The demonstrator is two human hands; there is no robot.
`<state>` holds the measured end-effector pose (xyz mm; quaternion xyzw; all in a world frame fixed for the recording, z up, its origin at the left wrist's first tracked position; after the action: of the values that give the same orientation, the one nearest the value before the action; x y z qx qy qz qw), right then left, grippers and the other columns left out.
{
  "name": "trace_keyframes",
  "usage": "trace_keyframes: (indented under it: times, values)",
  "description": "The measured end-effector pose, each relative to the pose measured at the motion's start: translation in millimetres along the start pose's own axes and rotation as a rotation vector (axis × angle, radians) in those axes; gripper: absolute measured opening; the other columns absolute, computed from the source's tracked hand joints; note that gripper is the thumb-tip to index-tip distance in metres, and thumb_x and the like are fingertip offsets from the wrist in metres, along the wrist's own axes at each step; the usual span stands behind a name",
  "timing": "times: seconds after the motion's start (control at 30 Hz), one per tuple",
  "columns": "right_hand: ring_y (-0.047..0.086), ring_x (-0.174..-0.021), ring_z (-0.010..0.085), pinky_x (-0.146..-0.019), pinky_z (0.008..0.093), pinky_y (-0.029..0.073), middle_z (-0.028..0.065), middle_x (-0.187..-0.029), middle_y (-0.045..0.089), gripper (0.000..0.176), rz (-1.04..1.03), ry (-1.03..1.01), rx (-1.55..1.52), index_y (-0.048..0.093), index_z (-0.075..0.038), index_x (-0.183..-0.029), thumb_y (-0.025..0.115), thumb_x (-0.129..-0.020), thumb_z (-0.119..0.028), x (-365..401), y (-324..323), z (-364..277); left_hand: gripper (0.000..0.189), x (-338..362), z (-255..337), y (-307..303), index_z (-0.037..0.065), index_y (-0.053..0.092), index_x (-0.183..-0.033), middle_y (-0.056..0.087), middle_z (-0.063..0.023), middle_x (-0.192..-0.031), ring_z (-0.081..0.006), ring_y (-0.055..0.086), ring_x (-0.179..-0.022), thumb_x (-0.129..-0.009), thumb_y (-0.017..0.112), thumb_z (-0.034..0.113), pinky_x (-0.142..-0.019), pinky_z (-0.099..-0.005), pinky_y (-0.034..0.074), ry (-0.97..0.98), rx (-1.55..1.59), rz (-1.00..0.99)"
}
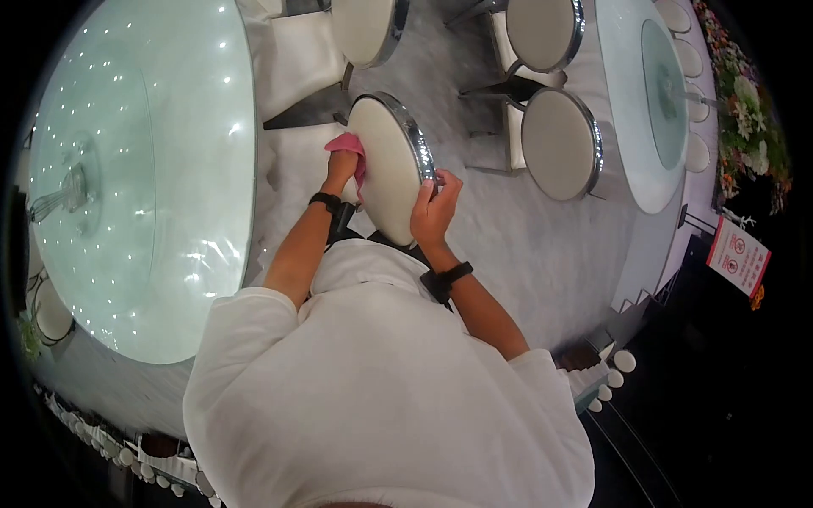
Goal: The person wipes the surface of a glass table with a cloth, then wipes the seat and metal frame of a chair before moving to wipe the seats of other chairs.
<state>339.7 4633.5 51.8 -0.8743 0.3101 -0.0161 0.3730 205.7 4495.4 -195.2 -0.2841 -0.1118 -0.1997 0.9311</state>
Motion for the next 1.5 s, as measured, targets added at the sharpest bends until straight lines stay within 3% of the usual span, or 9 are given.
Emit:
trace_keyframes:
  times: [0.2,0.4,0.67,0.87,1.03,1.1,1.2,1.27,1.5]
  values:
    - [0.055,-0.095,0.0295,-0.086,0.039,0.045,0.0182,-0.108,0.051,0.028,-0.046,0.041,-0.055,0.048,0.002,-0.121,0.049,-0.099,-0.015,1.3,0.0,-0.2,0.031,13.9,120.5,-87.3,0.009,0.06,-0.114,0.058,-0.02,-0.114,-0.0396,0.056,-0.107,-0.083,0.06,0.006,-0.095,-0.0428,0.045,0.346,0.314,0.201]
    - [0.056,-0.095,0.0296,-0.085,0.0389,0.045,0.0182,-0.108,0.052,0.029,0.007,0.04,-0.055,0.049,0.002,-0.119,0.049,-0.099,-0.019,1.8,2.4,7.6,0.034,-21.5,44.2,-42.0,0.013,0.06,-0.115,0.062,-0.0189,-0.114,-0.0423,0.053,-0.107,-0.081,0.059,0.013,-0.096,-0.0458,0.043,0.255,-0.04,0.036]
    - [0.056,-0.095,0.0331,-0.085,0.0413,0.045,0.0202,-0.105,0.053,0.029,0.04,0.0,-0.023,0.051,0.002,-0.119,0.049,-0.099,-0.019,2.8,2.7,8.2,0.038,26.8,78.2,-41.6,0.009,0.061,-0.12,0.062,-0.0232,-0.108,-0.0391,0.047,-0.109,-0.084,0.061,0.022,-0.098,-0.0433,0.04,0.218,0.332,-0.205]
    - [0.056,-0.095,0.0352,-0.085,0.0424,0.045,0.0205,-0.105,0.054,0.029,0.078,-0.017,0.047,0.052,0.002,-0.118,0.051,-0.098,-0.02,2.4,2.7,4.9,0.045,55.3,108.2,-64.8,0.01,0.053,-0.129,0.059,-0.0251,-0.114,-0.0401,0.049,-0.114,-0.086,0.061,0.023,-0.097,-0.0459,0.042,0.34,0.274,0.026]
    - [0.056,-0.098,0.0288,-0.088,0.0409,0.044,0.017,-0.107,0.055,0.027,0.076,-0.025,0.094,0.054,-0.001,-0.118,0.051,-0.099,-0.02,0.0,4.0,-1.7,0.048,72.4,-23.5,43.3,-0.001,0.051,-0.13,0.055,-0.0316,-0.125,-0.0457,0.053,-0.114,-0.091,0.049,0.027,-0.096,-0.0503,0.043,-0.297,-0.026,-0.105]
    - [0.054,-0.102,0.0305,-0.09,0.0434,0.04,0.0167,-0.108,0.055,0.026,0.059,-0.088,0.231,0.056,-0.003,-0.117,0.053,-0.097,-0.018,-0.2,0.1,-9.5,0.054,68.0,-117.2,153.2,-0.007,0.048,-0.13,0.057,-0.0338,-0.123,-0.0466,0.054,-0.114,-0.093,0.044,0.032,-0.096,-0.0501,0.044,0.2,-0.477,-0.283]
    - [0.05,-0.109,0.0313,-0.094,0.0466,0.035,0.0146,-0.111,0.055,0.024,0.087,-0.143,0.378,0.059,-0.008,-0.117,0.057,-0.094,-0.014,1.1,0.4,-20.7,0.055,84.4,-65.8,86.2,-0.008,0.044,-0.133,0.057,-0.0336,-0.124,-0.0446,0.057,-0.114,-0.094,0.043,0.031,-0.093,-0.046,0.046,-0.331,0.146,-0.312]
    - [0.048,-0.112,0.0304,-0.095,0.0472,0.032,0.0127,-0.113,0.055,0.025,0.113,-0.167,0.367,0.06,-0.01,-0.117,0.057,-0.092,-0.012,6.4,3.5,-22.2,0.053,102.1,28.7,-3.3,-0.003,0.034,-0.139,0.056,-0.0266,-0.129,-0.036,0.061,-0.108,-0.098,0.042,0.03,-0.091,-0.0394,0.047,-0.273,0.163,-0.385]
    - [0.051,-0.108,0.0293,-0.095,0.0444,0.035,0.0102,-0.115,0.057,0.035,-0.139,-0.468,0.277,0.065,-0.013,-0.111,0.06,-0.079,0.0,45.2,-18.8,-18.2,0.048,97.3,176.9,-48.5,-0.001,0.042,-0.134,0.057,-0.0293,-0.116,-0.0414,0.057,-0.107,-0.092,0.052,0.019,-0.095,-0.0404,0.045,0.294,0.456,-0.092]
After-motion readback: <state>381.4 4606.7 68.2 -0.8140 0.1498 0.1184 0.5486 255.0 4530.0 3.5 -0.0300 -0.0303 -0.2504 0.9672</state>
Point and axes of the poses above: each hand's wrist, its own x-axis away from the middle knuckle, its own y-axis out of the palm, z = x × y, the point moved 4 cm from there along -x, towards the middle knuckle
